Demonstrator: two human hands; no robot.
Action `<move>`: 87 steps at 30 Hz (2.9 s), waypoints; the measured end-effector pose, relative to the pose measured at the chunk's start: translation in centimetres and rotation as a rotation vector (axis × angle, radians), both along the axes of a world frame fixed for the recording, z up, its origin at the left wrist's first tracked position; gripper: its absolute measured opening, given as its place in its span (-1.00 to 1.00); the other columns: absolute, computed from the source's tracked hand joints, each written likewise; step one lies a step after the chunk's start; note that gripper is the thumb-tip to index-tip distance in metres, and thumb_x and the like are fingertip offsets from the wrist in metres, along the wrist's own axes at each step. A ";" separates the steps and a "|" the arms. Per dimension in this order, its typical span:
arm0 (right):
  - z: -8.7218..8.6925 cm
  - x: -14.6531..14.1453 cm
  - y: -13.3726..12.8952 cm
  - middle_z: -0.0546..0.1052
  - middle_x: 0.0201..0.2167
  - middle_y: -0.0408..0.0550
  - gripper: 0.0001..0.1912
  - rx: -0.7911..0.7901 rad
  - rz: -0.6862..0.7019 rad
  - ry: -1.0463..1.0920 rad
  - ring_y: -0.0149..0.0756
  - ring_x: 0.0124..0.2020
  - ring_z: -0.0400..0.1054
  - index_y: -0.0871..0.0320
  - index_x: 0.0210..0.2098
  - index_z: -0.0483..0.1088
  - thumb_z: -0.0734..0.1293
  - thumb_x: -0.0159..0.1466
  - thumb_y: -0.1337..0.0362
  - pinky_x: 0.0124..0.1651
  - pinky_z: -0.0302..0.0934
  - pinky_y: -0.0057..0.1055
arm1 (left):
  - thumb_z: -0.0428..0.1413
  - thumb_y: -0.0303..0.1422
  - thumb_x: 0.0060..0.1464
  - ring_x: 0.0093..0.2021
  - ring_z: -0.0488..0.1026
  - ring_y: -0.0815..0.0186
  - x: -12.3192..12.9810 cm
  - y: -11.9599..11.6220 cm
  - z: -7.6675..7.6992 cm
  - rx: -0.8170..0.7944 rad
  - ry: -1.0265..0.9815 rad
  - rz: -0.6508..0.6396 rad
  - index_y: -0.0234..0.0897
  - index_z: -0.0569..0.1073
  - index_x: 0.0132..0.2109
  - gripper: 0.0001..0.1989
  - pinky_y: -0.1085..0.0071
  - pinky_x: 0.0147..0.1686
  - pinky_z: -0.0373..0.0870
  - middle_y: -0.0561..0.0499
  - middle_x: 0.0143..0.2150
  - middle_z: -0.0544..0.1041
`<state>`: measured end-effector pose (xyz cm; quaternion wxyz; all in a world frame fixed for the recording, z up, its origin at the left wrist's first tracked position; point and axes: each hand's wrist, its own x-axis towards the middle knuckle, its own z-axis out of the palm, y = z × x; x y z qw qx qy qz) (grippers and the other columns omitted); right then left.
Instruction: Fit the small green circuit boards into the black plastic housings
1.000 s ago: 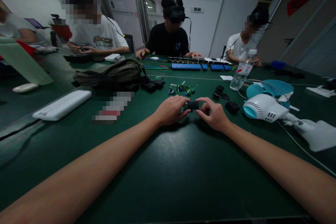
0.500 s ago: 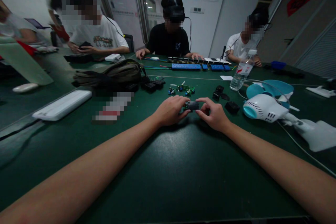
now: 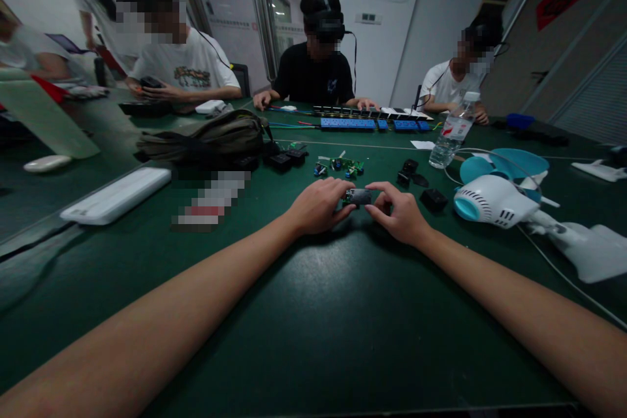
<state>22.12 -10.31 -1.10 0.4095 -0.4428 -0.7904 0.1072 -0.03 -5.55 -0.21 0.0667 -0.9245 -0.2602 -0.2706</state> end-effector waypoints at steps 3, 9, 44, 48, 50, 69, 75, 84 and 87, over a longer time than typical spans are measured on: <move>0.0 0.0 0.0 0.40 -0.57 -0.24 -0.67 -0.009 -0.001 -0.004 -0.38 -0.56 0.28 0.17 0.00 0.37 0.33 0.26 0.22 -0.40 0.17 -0.46 | 0.07 -0.27 0.25 -0.17 0.46 0.17 0.0 0.0 0.0 0.007 -0.002 -0.008 -0.36 0.38 0.04 -0.71 0.26 -0.16 0.40 -0.12 -0.19 0.53; 0.1 0.0 -0.1 0.40 -0.57 -0.24 -0.66 -0.015 -0.004 -0.010 -0.37 -0.56 0.30 0.18 0.00 0.37 0.33 0.26 0.22 -0.39 0.17 -0.46 | 0.06 -0.27 0.26 -0.17 0.46 0.18 0.0 -0.1 0.0 -0.007 0.005 0.003 -0.34 0.37 0.05 -0.71 0.27 -0.16 0.40 -0.11 -0.19 0.53; 0.1 -0.1 -0.1 0.40 -0.57 -0.23 -0.67 -0.012 -0.010 -0.015 -0.37 -0.56 0.29 0.19 -0.01 0.38 0.32 0.26 0.19 -0.40 0.16 -0.46 | 0.07 -0.26 0.25 -0.14 0.46 0.17 -0.1 -0.2 0.1 -0.015 0.015 0.010 -0.34 0.37 0.05 -0.70 0.27 -0.14 0.39 -0.12 -0.18 0.53; 0.2 -0.1 -0.1 0.40 -0.58 -0.24 -0.67 -0.010 -0.008 -0.016 -0.37 -0.56 0.29 0.18 -0.01 0.38 0.32 0.26 0.20 -0.40 0.16 -0.46 | 0.06 -0.26 0.26 -0.14 0.46 0.16 -0.1 -0.1 0.1 -0.003 0.017 0.011 -0.34 0.37 0.05 -0.70 0.26 -0.14 0.39 -0.12 -0.17 0.53; 0.2 -0.1 -0.1 0.40 -0.58 -0.24 -0.68 -0.017 -0.008 -0.017 -0.37 -0.56 0.29 0.16 -0.01 0.38 0.33 0.26 0.21 -0.40 0.16 -0.46 | 0.06 -0.26 0.26 -0.14 0.46 0.16 -0.1 -0.1 0.1 0.003 0.016 0.008 -0.35 0.37 0.05 -0.69 0.26 -0.15 0.39 -0.12 -0.18 0.53; 0.3 0.0 -0.1 0.43 -0.56 -0.23 -0.68 -0.029 -0.001 -0.024 -0.37 -0.56 0.31 0.17 -0.01 0.37 0.33 0.26 0.20 -0.40 0.16 -0.46 | 0.06 -0.26 0.26 -0.14 0.46 0.16 0.0 0.0 0.1 -0.003 0.014 0.000 -0.36 0.36 0.06 -0.69 0.25 -0.15 0.40 -0.13 -0.18 0.53; 0.3 0.0 -0.1 0.43 -0.57 -0.23 -0.68 -0.032 -0.006 -0.027 -0.37 -0.56 0.31 0.17 -0.01 0.38 0.33 0.26 0.21 -0.40 0.15 -0.46 | 0.04 -0.26 0.26 -0.12 0.46 0.17 -0.1 0.0 0.0 -0.022 0.017 0.014 -0.32 0.36 0.08 -0.69 0.25 -0.10 0.39 -0.11 -0.17 0.52; 0.3 0.0 -0.1 0.42 -0.58 -0.24 -0.68 -0.033 -0.012 -0.021 -0.37 -0.57 0.29 0.15 -0.02 0.38 0.33 0.25 0.22 -0.41 0.14 -0.45 | 0.01 -0.33 0.22 -0.12 0.45 0.15 -0.2 -0.2 0.4 -0.046 0.036 -0.002 -0.35 0.36 0.09 -0.67 0.23 -0.10 0.39 -0.15 -0.13 0.52; 0.3 0.0 0.0 0.42 -0.57 -0.24 -0.68 -0.035 -0.008 -0.018 -0.38 -0.57 0.29 0.15 -0.02 0.38 0.33 0.25 0.22 -0.41 0.14 -0.45 | -0.03 -0.39 0.22 -0.13 0.45 0.16 -0.2 -0.1 0.3 -0.043 0.051 0.004 -0.35 0.37 0.09 -0.68 0.24 -0.10 0.38 -0.16 -0.12 0.52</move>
